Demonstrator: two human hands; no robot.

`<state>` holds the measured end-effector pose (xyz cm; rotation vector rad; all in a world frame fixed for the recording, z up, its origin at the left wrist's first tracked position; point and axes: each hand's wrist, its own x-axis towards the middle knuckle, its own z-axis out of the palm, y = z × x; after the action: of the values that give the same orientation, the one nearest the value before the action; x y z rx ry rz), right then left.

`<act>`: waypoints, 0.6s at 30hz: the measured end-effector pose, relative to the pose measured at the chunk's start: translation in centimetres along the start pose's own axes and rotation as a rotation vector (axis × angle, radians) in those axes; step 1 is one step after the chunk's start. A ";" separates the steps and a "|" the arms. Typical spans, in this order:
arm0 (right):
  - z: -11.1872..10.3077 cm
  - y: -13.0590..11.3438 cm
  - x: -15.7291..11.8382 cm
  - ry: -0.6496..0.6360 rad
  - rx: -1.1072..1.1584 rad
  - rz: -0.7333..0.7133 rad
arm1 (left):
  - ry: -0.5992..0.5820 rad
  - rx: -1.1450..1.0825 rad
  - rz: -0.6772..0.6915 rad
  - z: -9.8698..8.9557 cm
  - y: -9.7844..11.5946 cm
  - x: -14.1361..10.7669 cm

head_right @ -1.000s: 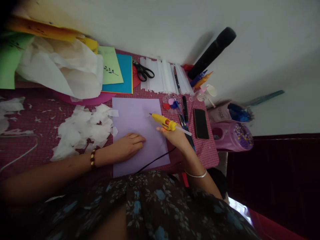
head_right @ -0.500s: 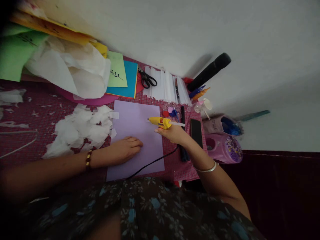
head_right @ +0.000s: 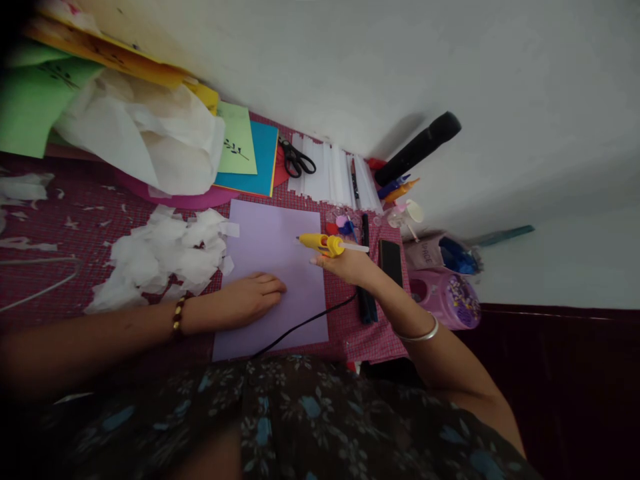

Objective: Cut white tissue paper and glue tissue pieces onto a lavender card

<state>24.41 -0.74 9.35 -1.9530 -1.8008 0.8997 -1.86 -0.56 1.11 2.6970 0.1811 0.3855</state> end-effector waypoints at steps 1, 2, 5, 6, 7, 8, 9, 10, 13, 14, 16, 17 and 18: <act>-0.2 -0.1 0.0 -0.027 0.017 0.011 | 0.007 -0.002 0.001 0.0 0.0 0.0; -0.4 -0.1 0.0 -0.055 0.032 0.019 | 0.016 -0.005 0.003 0.1 0.0 0.0; -0.6 -0.1 0.2 -0.071 0.039 0.039 | 0.037 -0.020 0.008 0.1 0.0 0.0; -0.6 0.0 0.2 -0.067 0.031 0.052 | 0.042 -0.024 0.009 0.1 0.0 0.0; -0.5 0.1 0.3 -0.062 0.023 0.065 | 0.043 -0.026 0.012 0.1 0.0 -0.1; -0.4 0.2 0.4 -0.058 0.016 0.072 | 0.039 -0.025 0.013 0.1 0.0 -0.1; -0.3 0.3 0.5 -0.056 0.010 0.071 | 0.033 -0.022 0.012 0.1 0.0 -0.1; -0.2 0.3 0.5 -0.057 0.007 0.064 | 0.028 -0.018 0.011 0.1 0.0 -0.1; -0.2 0.3 0.6 -0.073 -0.002 0.039 | 0.025 -0.020 0.007 0.1 0.0 -0.1; -0.2 0.3 0.6 -0.080 -0.004 0.038 | 0.031 -0.024 0.009 0.1 0.0 -0.1; -0.4 0.0 0.5 -0.100 0.007 0.039 | 0.040 -0.030 0.015 0.1 0.0 0.0; -0.5 -0.1 0.5 -0.112 0.017 0.039 | 0.044 -0.030 0.016 0.1 0.0 0.0; -0.6 -0.2 0.4 -0.124 0.026 0.039 | 0.045 -0.030 0.017 0.1 0.0 0.0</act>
<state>24.67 -0.22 9.86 -1.9612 -1.8135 1.0733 -1.86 -0.57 1.05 2.6634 0.1641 0.4506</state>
